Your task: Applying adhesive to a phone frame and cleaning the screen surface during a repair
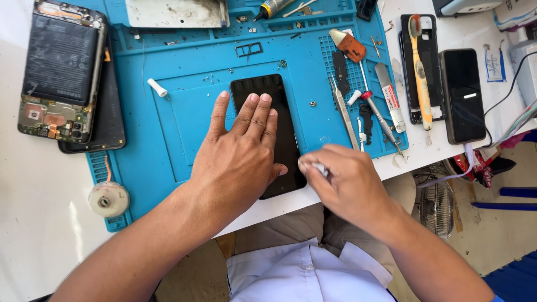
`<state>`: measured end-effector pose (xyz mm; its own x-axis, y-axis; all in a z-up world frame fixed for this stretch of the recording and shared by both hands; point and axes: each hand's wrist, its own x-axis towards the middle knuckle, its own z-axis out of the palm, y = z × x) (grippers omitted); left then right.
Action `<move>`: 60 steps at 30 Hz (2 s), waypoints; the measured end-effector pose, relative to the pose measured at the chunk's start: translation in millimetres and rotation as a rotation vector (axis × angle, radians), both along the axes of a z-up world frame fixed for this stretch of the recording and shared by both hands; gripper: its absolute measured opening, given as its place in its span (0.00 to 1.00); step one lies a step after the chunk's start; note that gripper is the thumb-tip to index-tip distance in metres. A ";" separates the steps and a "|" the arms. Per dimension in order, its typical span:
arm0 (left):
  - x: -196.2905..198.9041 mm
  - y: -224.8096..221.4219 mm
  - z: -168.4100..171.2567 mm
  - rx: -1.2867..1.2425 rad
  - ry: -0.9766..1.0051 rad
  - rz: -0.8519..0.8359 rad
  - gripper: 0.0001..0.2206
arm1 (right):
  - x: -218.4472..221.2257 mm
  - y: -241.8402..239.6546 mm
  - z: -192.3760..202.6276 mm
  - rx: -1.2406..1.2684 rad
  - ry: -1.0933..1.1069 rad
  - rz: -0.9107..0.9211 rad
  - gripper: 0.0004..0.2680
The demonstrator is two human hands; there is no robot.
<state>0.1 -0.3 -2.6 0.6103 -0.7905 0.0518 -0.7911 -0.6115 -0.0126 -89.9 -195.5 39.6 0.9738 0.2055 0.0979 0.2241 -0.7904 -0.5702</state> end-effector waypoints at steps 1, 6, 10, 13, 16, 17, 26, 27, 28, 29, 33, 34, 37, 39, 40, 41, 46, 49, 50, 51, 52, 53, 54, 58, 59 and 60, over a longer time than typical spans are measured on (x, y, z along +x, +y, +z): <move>-0.8 0.6 1.3 -0.001 -0.003 0.004 0.43 | 10.3 1.2 1.3 -0.001 -0.003 0.004 0.03; -0.2 -0.6 1.8 0.003 0.004 0.010 0.43 | 65.3 1.2 -0.2 -0.006 -0.048 -0.086 0.03; -0.3 0.4 1.7 -0.003 -0.016 0.005 0.43 | 102.7 -0.8 -1.1 0.040 -0.041 -0.118 0.04; 0.3 1.3 1.7 0.008 -0.010 0.005 0.43 | 124.2 -3.8 -4.0 0.031 -0.060 -0.141 0.04; -0.9 1.5 2.4 -0.027 -0.009 -0.008 0.42 | 132.2 -8.3 -9.7 0.003 -0.127 -0.119 0.04; -0.4 1.8 3.0 -0.030 -0.017 -0.008 0.42 | 132.3 -9.0 -10.0 0.005 -0.136 -0.111 0.04; -0.5 2.6 3.4 -0.012 -0.007 -0.019 0.41 | 41.7 -5.3 -1.7 0.016 -0.083 -0.025 0.04; -0.1 2.9 4.4 -0.010 -0.008 -0.017 0.41 | 27.8 -5.0 1.4 0.009 -0.037 -0.004 0.04; 0.3 2.9 5.6 -0.010 -0.010 -0.021 0.41 | 17.8 -5.2 5.8 0.009 -0.039 -0.008 0.04; -0.3 3.3 6.6 -0.011 -0.017 -0.026 0.41 | 6.7 -4.9 9.9 0.032 -0.011 0.015 0.04; -0.7 4.3 7.2 -0.005 -0.012 -0.041 0.40 | -13.2 -13.3 21.6 0.148 0.230 -0.052 0.05; -0.8 3.1 7.1 -0.003 -0.012 -0.046 0.40 | -14.7 -20.0 20.8 0.150 0.228 -0.058 0.05; -0.6 4.8 7.5 0.001 0.006 -0.035 0.41 | -11.8 -36.1 12.7 0.585 0.459 -0.282 0.05; -0.3 4.6 7.5 -0.007 -0.017 -0.043 0.40 | -9.7 -45.6 1.3 1.108 0.526 -0.310 0.04; -1.1 4.1 7.8 -0.009 -0.018 -0.046 0.40 | -7.5 -44.8 3.2 1.107 0.523 -0.313 0.04; -1.2 3.6 8.5 -0.016 -0.024 -0.040 0.40 | -3.7 -44.4 5.6 1.149 0.520 -0.343 0.04; -0.6 2.8 4.2 -0.029 -0.007 -0.009 0.41 | 4.7 -45.1 11.5 1.169 0.548 -0.377 0.03; 0.1 2.3 2.3 -0.033 -0.002 -0.008 0.42 | 7.4 -46.3 10.9 1.152 0.521 -0.335 0.12; 0.4 1.8 1.4 -0.032 0.003 -0.008 0.42 | 9.1 -45.9 10.5 1.092 0.496 -0.298 0.14; 0.1 1.6 0.5 -0.031 0.011 -0.009 0.43 | 10.4 -45.3 9.9 1.033 0.472 -0.261 0.16; 0.0 1.5 1.0 -0.033 0.009 0.001 0.43 | 16.4 -41.2 13.3 1.028 0.475 -0.253 0.16; -0.1 1.9 1.3 -0.040 0.011 -0.004 0.42 | 22.0 -36.5 16.1 0.850 0.450 -0.318 0.14; -0.3 2.1 1.6 -0.047 0.013 -0.008 0.42 | 27.6 -32.0 18.8 0.671 0.424 -0.380 0.12; 0.0 2.1 0.5 -0.033 0.045 -0.009 0.42 | 58.6 -17.5 20.4 0.575 0.326 -0.335 0.13; 0.0 1.9 0.1 -0.025 0.033 -0.005 0.42 | 66.2 -15.2 18.5 0.543 0.221 -0.289 0.11; 0.1 1.4 -0.2 -0.016 0.020 -0.001 0.42 | 73.9 -13.2 16.7 0.509 0.117 -0.243 0.10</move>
